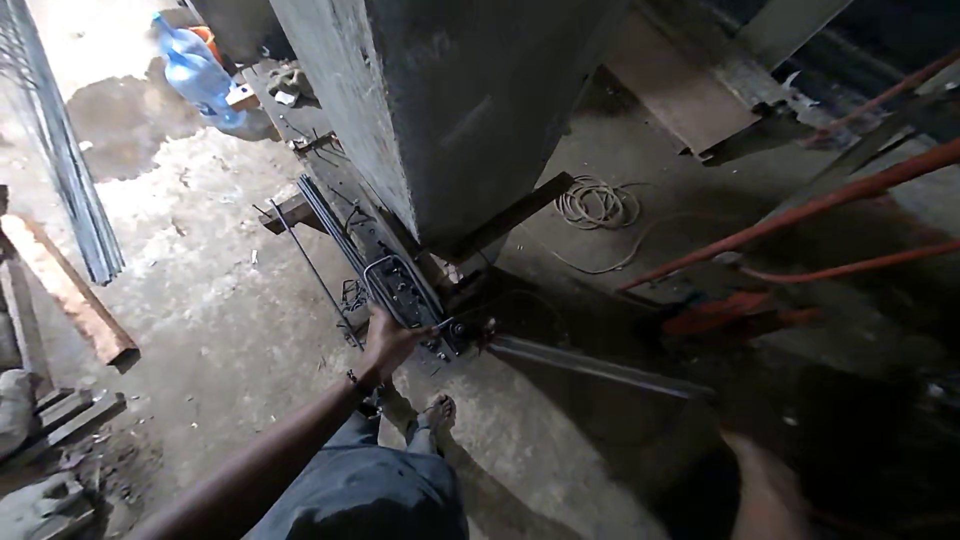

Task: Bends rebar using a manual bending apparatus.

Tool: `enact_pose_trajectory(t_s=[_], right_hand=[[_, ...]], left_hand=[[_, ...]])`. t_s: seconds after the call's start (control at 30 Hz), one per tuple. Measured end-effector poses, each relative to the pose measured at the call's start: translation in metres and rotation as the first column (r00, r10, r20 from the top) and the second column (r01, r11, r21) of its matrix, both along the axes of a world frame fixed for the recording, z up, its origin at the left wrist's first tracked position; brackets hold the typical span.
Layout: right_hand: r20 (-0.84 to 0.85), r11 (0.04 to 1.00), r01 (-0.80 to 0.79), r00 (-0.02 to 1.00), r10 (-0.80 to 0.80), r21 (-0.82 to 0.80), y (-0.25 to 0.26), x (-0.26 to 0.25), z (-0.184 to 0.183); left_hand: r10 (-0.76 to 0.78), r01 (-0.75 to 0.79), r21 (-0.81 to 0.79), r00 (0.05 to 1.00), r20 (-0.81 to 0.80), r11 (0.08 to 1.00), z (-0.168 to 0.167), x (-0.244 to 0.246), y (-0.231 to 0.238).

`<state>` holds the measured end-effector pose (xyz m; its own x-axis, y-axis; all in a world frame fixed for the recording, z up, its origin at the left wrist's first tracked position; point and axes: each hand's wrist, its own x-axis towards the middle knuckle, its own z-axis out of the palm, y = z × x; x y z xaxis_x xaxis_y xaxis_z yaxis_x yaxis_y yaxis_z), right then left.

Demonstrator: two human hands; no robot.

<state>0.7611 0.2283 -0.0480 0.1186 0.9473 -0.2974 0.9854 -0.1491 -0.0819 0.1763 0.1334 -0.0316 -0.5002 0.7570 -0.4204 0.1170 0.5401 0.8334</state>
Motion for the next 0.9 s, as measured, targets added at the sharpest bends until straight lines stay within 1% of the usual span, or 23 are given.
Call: enact_pose_trajectory(t_s=[0.03, 0.1, 0.2, 0.3, 0.37, 0.43, 0.5, 0.57, 0.63, 0.73, 0.9], right_hand=[[0.024, 0.998, -0.057, 0.998, 0.057, 0.006, 0.015, -0.012, 0.009], [0.061, 0.983, -0.175, 0.983, 0.172, 0.047, 0.037, -0.009, 0.011], [0.063, 0.969, -0.24, 0.97, 0.237, 0.054, 0.042, 0.006, 0.007], [0.061, 0.978, -0.208, 0.977, 0.206, 0.024, 0.025, 0.008, 0.007], [0.037, 0.978, -0.194, 0.981, 0.191, 0.077, 0.001, 0.008, 0.006], [0.044, 0.972, -0.173, 0.985, 0.168, 0.159, -0.027, 0.004, 0.005], [0.055, 0.986, -0.118, 0.992, 0.113, 0.117, -0.049, -0.002, 0.01], [0.034, 0.986, -0.1, 0.995, 0.096, 0.137, -0.063, -0.001, 0.007], [0.02, 0.98, -0.096, 0.995, 0.094, 0.173, -0.065, 0.001, 0.003], [0.045, 0.982, -0.089, 0.996, 0.083, 0.166, -0.057, 0.0, -0.004], [0.025, 0.986, -0.065, 0.998, 0.062, 0.156, -0.063, 0.0, 0.003]], left_hand=[[-0.001, 0.001, -0.004, 1.0, 0.016, 1.0, 0.0, 0.0, 0.0], [0.02, -0.02, -0.001, 0.998, 0.056, 1.0, -0.001, 0.003, -0.001], [0.041, -0.041, -0.001, 0.999, 0.003, 0.999, 0.0, 0.005, 0.001], [0.034, -0.034, 0.007, 0.999, -0.027, 0.999, -0.001, 0.005, 0.002], [0.028, -0.028, 0.014, 0.999, -0.026, 1.0, -0.004, 0.004, -0.001], [0.03, -0.03, 0.059, 1.0, 0.0, 0.998, -0.007, 0.001, -0.002], [0.012, -0.013, 0.093, 1.0, 0.008, 0.996, -0.012, -0.003, -0.004], [-0.002, 0.002, 0.117, 1.0, 0.0, 0.993, -0.015, -0.004, -0.006], [-0.01, 0.008, 0.13, 1.0, 0.015, 0.992, -0.015, -0.003, -0.008], [-0.002, -0.009, 0.152, 0.998, 0.07, 0.988, -0.015, -0.003, -0.009], [-0.015, 0.008, 0.124, 0.998, 0.054, 0.992, -0.013, -0.002, -0.008]])
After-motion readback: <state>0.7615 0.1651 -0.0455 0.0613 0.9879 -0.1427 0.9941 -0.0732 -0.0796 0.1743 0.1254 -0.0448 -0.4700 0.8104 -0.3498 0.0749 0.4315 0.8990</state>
